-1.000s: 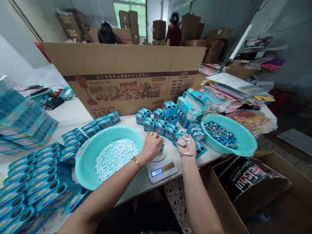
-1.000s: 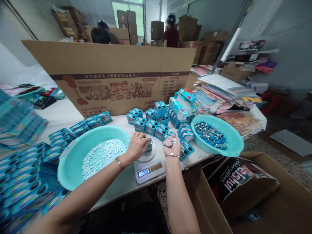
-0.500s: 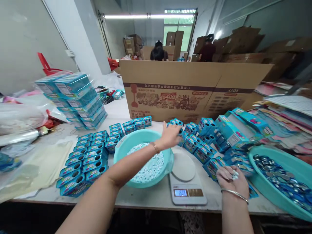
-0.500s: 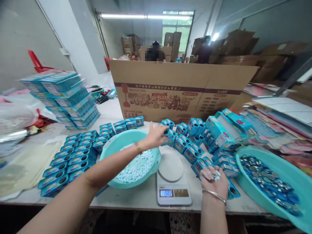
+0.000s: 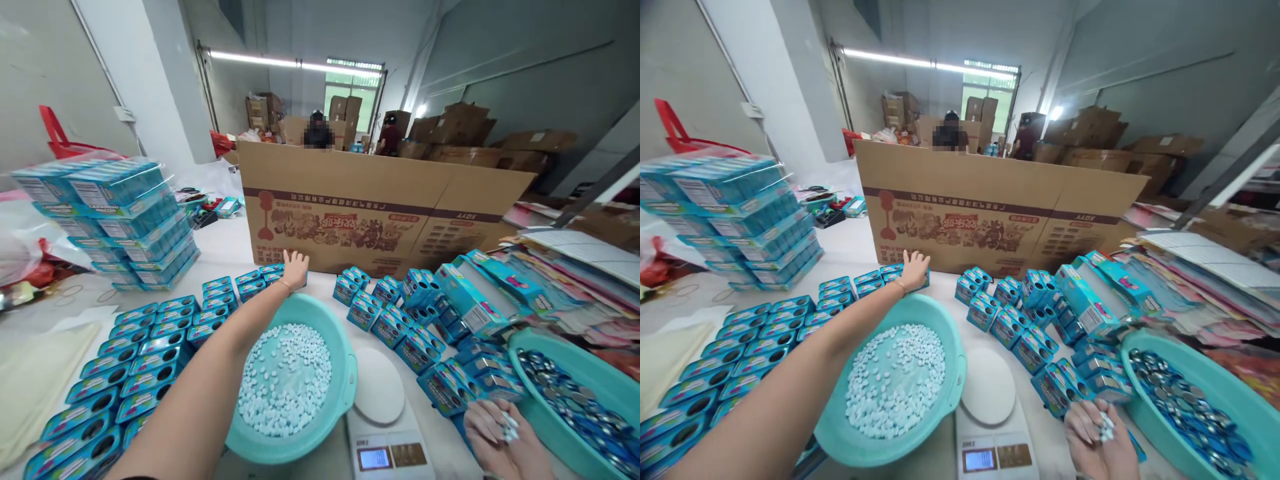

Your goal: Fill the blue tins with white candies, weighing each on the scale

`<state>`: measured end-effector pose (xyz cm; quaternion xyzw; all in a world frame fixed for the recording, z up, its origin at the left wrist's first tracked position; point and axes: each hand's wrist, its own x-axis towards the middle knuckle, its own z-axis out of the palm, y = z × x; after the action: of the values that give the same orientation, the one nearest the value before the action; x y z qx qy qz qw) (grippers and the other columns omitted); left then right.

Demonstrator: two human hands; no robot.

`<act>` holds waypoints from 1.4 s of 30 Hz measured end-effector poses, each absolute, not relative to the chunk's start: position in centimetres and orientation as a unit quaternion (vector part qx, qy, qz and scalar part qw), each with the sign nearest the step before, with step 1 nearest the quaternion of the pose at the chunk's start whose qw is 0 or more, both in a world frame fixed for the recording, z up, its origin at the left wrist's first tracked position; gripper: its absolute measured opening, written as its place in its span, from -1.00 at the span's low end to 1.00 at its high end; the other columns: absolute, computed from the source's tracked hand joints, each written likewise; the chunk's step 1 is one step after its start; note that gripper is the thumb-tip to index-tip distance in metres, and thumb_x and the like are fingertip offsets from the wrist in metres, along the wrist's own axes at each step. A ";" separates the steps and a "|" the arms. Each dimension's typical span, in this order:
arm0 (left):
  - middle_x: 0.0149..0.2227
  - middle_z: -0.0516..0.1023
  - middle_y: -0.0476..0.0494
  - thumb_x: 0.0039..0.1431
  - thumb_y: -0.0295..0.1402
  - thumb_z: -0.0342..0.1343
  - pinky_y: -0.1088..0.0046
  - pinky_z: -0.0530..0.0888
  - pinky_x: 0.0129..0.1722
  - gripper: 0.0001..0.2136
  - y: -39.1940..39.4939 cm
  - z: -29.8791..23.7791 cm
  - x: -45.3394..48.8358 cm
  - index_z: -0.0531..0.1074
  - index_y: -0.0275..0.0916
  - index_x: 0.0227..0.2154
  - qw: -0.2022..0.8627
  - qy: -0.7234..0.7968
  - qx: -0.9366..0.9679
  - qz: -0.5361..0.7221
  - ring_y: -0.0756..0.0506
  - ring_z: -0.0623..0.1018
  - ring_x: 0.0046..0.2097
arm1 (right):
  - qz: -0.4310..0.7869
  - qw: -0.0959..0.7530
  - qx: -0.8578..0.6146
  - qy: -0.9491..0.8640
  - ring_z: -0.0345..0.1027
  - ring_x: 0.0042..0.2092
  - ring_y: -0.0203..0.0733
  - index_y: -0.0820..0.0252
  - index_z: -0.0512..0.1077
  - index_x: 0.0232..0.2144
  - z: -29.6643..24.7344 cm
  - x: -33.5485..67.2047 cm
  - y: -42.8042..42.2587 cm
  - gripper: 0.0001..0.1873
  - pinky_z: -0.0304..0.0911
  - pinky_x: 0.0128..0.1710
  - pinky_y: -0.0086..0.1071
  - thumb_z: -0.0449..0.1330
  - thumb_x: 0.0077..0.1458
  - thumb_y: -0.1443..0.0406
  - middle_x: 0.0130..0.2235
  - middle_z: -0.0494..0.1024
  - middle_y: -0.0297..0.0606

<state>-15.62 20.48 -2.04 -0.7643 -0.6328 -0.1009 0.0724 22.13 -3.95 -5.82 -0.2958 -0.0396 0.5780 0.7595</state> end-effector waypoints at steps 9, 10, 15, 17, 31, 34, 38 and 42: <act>0.15 0.32 -0.36 0.20 0.01 -0.11 -0.16 0.02 0.18 -0.34 1.9 5.2 -24.6 -0.04 -0.28 0.25 0.031 -0.640 -0.746 -0.182 -0.29 0.27 0.18 | 0.634 0.711 -0.296 -0.069 0.05 -0.72 -0.45 0.14 0.09 -0.54 -4.4 19.9 -3.3 -0.74 0.03 -0.76 -0.60 0.09 -0.18 0.52 -0.67 0.18 -0.56; 0.14 0.33 -0.37 0.20 0.02 -0.11 -0.18 -0.02 0.19 -0.33 -1.7 4.9 -25.4 -0.03 -0.29 0.25 0.052 -0.652 -0.738 -0.167 -0.30 0.27 0.18 | 0.644 0.703 -0.294 -0.069 0.05 -0.72 -0.45 0.14 0.08 -0.55 -4.4 19.5 -3.3 -0.74 0.03 -0.76 -0.60 0.09 -0.17 0.52 -0.67 0.17 -0.56; 0.07 0.40 -0.42 0.10 -0.04 0.07 -0.26 -0.08 0.17 -0.23 -15.0 -1.3 -25.1 -0.05 -0.36 0.26 0.099 -0.692 -0.709 -0.092 -0.39 0.30 0.14 | 0.690 0.667 -0.278 -0.043 0.02 -0.73 -0.47 0.14 0.08 -0.56 -4.9 16.2 -3.5 -0.75 0.03 -0.76 -0.62 0.09 -0.11 0.51 -0.68 0.15 -0.56; 0.03 0.44 -0.39 0.09 -0.18 0.11 -0.27 -0.10 0.17 -0.25 -17.0 -4.2 -24.1 -0.06 -0.36 0.26 0.096 -0.702 -0.700 -0.087 -0.39 0.30 0.15 | 0.697 0.664 -0.269 -0.031 0.02 -0.73 -0.47 0.15 0.13 -0.54 -4.9 14.6 -3.6 -0.79 0.03 -0.77 -0.61 0.09 -0.10 0.49 -0.67 0.17 -0.55; -0.11 0.53 -0.18 0.06 -0.30 0.08 -0.26 -0.08 0.18 -0.31 -20.3 0.0 -23.7 -0.04 -0.07 0.26 -0.033 -0.684 -0.703 -0.188 -0.25 0.49 -0.06 | 0.650 0.708 -0.271 -0.038 0.05 -0.70 -0.47 0.16 0.14 -0.55 -5.6 18.8 -5.8 -0.80 0.04 -0.74 -0.62 0.11 -0.10 0.47 -0.68 0.15 -0.56; -0.13 0.52 -0.15 0.06 -0.23 0.11 -0.22 -0.13 0.21 -0.29 -17.6 2.6 -19.9 -0.04 -0.06 0.26 -0.050 -0.619 -0.746 -0.241 -0.25 0.48 -0.03 | 0.630 0.725 -0.278 -0.018 0.11 -0.66 -0.47 0.17 0.15 -0.56 -6.3 19.1 -5.8 -0.80 0.08 -0.71 -0.64 0.13 -0.10 0.44 -0.65 0.19 -0.54; -0.12 0.51 -0.15 0.04 -0.31 0.12 -0.19 -0.21 0.24 -0.28 -10.9 3.7 -11.5 -0.02 -0.13 0.26 -0.078 -0.541 -0.793 -0.267 -0.22 0.44 0.00 | 0.620 0.729 -0.290 0.020 0.18 -0.61 -0.48 0.20 0.16 -0.57 -6.8 18.9 -5.6 -0.81 0.14 -0.67 -0.64 0.15 -0.11 0.43 -0.55 0.34 -0.44; -0.09 0.51 -0.19 0.06 -0.32 0.11 -0.26 -0.18 0.21 -0.31 -4.3 1.2 -3.9 -0.02 -0.19 0.25 -0.098 -0.506 -0.827 -0.224 -0.26 0.37 0.06 | 0.612 0.733 -0.294 0.045 0.21 -0.58 -0.46 0.21 0.20 -0.57 -7.1 19.1 -6.1 -0.84 0.16 -0.66 -0.62 0.15 -0.08 0.42 -0.52 0.38 -0.39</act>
<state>-3.92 -4.31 1.17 -0.8270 -0.5065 -0.2238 -0.0976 19.09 -6.09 -7.05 -0.2937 0.0446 0.6117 0.7332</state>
